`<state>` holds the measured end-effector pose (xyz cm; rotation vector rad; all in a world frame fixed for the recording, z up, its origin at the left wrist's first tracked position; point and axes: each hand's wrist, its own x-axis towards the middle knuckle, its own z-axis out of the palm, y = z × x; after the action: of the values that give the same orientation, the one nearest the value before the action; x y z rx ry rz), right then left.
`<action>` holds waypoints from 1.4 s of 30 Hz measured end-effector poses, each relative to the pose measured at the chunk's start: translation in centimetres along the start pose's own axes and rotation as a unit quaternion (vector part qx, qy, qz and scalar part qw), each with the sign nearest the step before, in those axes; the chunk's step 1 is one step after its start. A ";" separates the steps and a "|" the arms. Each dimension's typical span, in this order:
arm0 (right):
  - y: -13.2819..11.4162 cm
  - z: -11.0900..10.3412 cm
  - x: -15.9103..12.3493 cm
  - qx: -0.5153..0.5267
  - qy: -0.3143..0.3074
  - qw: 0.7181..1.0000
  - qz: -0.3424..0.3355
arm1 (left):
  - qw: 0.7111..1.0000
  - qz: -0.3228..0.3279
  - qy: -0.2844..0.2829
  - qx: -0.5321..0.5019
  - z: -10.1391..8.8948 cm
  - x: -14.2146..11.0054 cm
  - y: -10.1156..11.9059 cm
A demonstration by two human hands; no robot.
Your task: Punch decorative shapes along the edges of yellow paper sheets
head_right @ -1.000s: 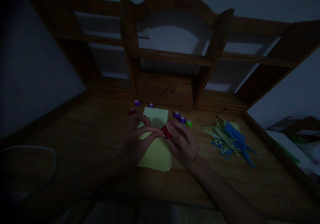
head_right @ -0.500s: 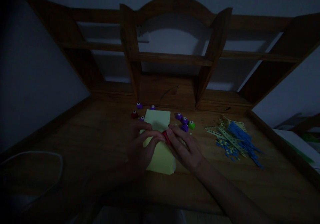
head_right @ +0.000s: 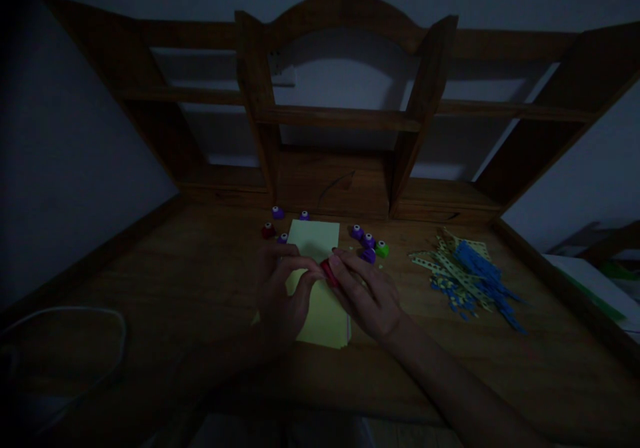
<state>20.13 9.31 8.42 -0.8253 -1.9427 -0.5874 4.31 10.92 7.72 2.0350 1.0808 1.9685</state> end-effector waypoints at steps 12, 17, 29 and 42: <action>0.5 2.4 -0.5 0.076 0.076 0.983 0.147 | 0.940 -0.221 -0.034 -0.258 0.2 3.1 -2.8; 1.1 3.2 -0.9 0.107 0.063 0.967 0.221 | 0.858 -0.365 -0.075 -0.354 1.3 2.7 -5.1; 3.5 3.7 -0.8 0.147 -0.027 0.925 0.350 | 0.830 -0.413 -0.063 -0.370 1.2 2.7 -9.3; 9.7 -4.4 -3.8 0.062 -0.391 0.854 0.338 | 0.938 -0.307 -0.161 0.011 1.1 3.2 -17.8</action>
<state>31.14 11.57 7.81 -1.7417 -2.1254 0.3693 -2.21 26.26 0.73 1.6564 1.4274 1.2724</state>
